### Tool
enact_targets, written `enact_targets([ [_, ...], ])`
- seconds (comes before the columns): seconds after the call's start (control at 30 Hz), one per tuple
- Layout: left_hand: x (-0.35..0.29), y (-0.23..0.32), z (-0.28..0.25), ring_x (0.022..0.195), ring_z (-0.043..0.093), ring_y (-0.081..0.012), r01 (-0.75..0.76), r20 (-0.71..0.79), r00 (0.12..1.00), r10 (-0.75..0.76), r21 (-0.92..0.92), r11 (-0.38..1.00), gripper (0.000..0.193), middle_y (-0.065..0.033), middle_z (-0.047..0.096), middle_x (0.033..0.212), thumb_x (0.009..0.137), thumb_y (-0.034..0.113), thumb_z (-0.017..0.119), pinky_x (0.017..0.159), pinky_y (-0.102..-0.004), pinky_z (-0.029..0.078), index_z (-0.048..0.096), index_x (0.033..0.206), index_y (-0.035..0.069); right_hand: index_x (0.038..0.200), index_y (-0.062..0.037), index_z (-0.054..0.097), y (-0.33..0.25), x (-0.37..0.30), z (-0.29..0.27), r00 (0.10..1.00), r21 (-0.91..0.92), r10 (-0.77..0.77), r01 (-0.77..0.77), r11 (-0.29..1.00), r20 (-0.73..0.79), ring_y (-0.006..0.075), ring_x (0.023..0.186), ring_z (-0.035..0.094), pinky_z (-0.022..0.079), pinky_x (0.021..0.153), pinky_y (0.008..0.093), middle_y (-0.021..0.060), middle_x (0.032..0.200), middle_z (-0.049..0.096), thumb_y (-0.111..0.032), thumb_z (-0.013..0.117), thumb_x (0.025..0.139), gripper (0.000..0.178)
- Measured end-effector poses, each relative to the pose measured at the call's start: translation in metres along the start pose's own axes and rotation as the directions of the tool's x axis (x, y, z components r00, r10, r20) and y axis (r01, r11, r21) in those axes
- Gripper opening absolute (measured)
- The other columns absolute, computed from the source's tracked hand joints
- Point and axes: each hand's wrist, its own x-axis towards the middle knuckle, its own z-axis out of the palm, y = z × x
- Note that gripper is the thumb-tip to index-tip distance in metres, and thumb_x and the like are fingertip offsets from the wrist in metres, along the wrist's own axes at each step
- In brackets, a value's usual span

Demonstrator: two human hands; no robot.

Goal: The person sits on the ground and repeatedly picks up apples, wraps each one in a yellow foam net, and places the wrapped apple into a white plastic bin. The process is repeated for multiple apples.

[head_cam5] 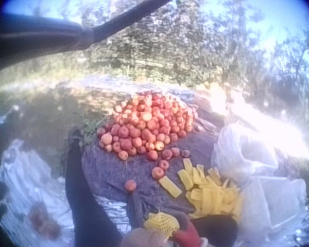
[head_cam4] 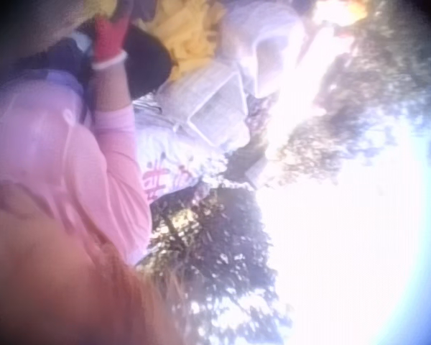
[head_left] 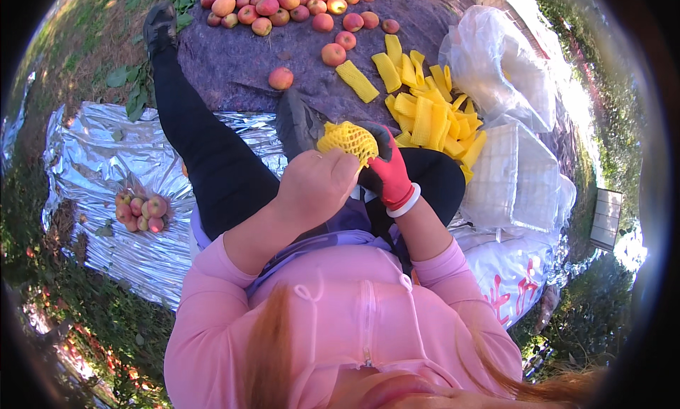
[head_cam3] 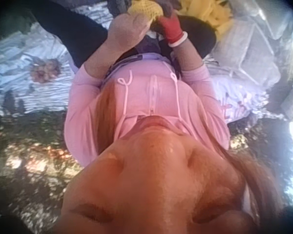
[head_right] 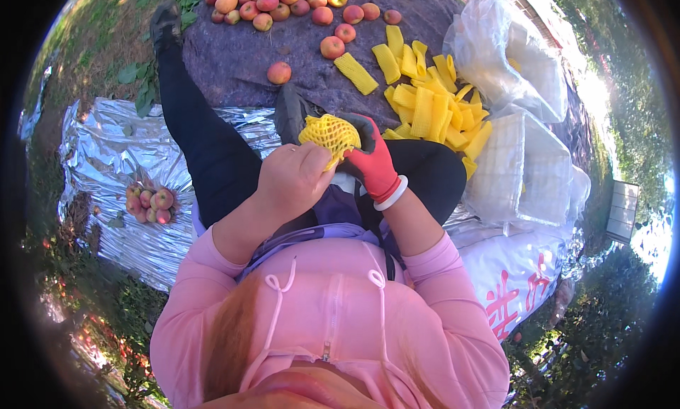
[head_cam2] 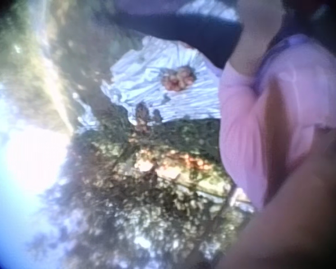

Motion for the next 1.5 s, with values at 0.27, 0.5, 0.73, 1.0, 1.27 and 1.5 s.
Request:
enact_targets([
  [0.27,0.008,-0.005,0.033,0.080,0.067,-0.0267,-0.152,-0.139,0.981,0.138,-0.096,0.984,0.033,-0.0062,0.066,0.094,0.080,0.001,0.083,0.074,-0.0394,0.056,0.069,0.109,0.006,0.159,-0.0064,0.041,-0.001,-0.003,0.012,0.990,0.456,0.087,-0.029,0.889,-0.107,0.0334,0.137,0.061,0.051,0.115,0.0473,0.0161,0.151,0.059,-0.018,0.056,0.108,0.055],
  [0.5,0.019,-0.017,0.026,0.081,0.069,-0.0264,-0.129,-0.230,0.969,0.093,-0.148,0.981,0.030,-0.0040,0.068,0.091,0.081,0.006,0.084,0.074,-0.0405,0.056,0.070,0.106,0.009,0.163,-0.0092,0.036,-0.011,0.002,0.004,0.992,0.384,0.118,-0.122,0.915,0.033,0.0291,0.142,0.056,0.047,0.119,0.0443,0.0143,0.157,0.054,-0.019,0.083,0.093,0.085],
  [0.73,0.013,0.000,0.030,0.077,0.069,-0.0254,-0.178,-0.244,0.960,0.138,-0.149,0.973,0.029,-0.0057,0.069,0.094,0.083,0.007,0.083,0.073,-0.0388,0.055,0.070,0.109,0.006,0.161,-0.0087,0.040,-0.005,0.005,0.016,0.996,0.230,0.021,0.000,0.973,-0.087,0.0249,0.139,0.059,0.049,0.118,0.0434,0.0122,0.153,0.057,-0.012,0.088,0.089,0.087],
  [1.0,0.039,-0.027,0.008,0.128,0.062,-0.0277,0.251,-0.023,0.812,-0.583,-0.888,0.385,0.069,-0.0176,0.060,0.143,0.106,0.048,0.064,0.112,-0.0414,0.049,0.046,0.152,0.000,0.157,-0.0038,0.044,-0.046,0.003,0.037,0.991,0.278,-0.060,0.093,0.956,-0.123,0.0271,0.139,0.061,0.050,0.117,0.0450,0.0144,0.152,0.059,-0.015,0.092,0.084,0.088],
  [1.27,0.029,0.006,0.044,0.132,0.060,-0.0197,0.170,0.225,0.824,-0.520,-0.974,-0.151,0.065,-0.0132,0.058,0.145,0.111,0.041,0.055,0.115,-0.0353,0.045,0.037,0.156,-0.002,0.161,-0.0067,0.036,-0.041,-0.008,0.061,0.894,-0.020,-0.377,0.384,0.923,-0.243,0.0267,0.142,0.056,0.049,0.117,0.0429,0.0155,0.158,0.051,-0.014,0.097,0.077,0.105],
  [1.5,0.029,-0.003,0.042,0.132,0.059,-0.0223,0.146,0.051,0.866,-0.498,-0.977,0.153,0.077,-0.0156,0.054,0.146,0.108,0.046,0.056,0.116,-0.0381,0.045,0.027,0.159,-0.004,0.165,-0.0036,0.033,-0.046,-0.004,0.039,0.963,-0.309,-0.269,0.252,0.917,-0.011,0.0292,0.140,0.059,0.049,0.116,0.0416,0.0156,0.158,0.051,0.001,0.085,0.085,0.095],
])
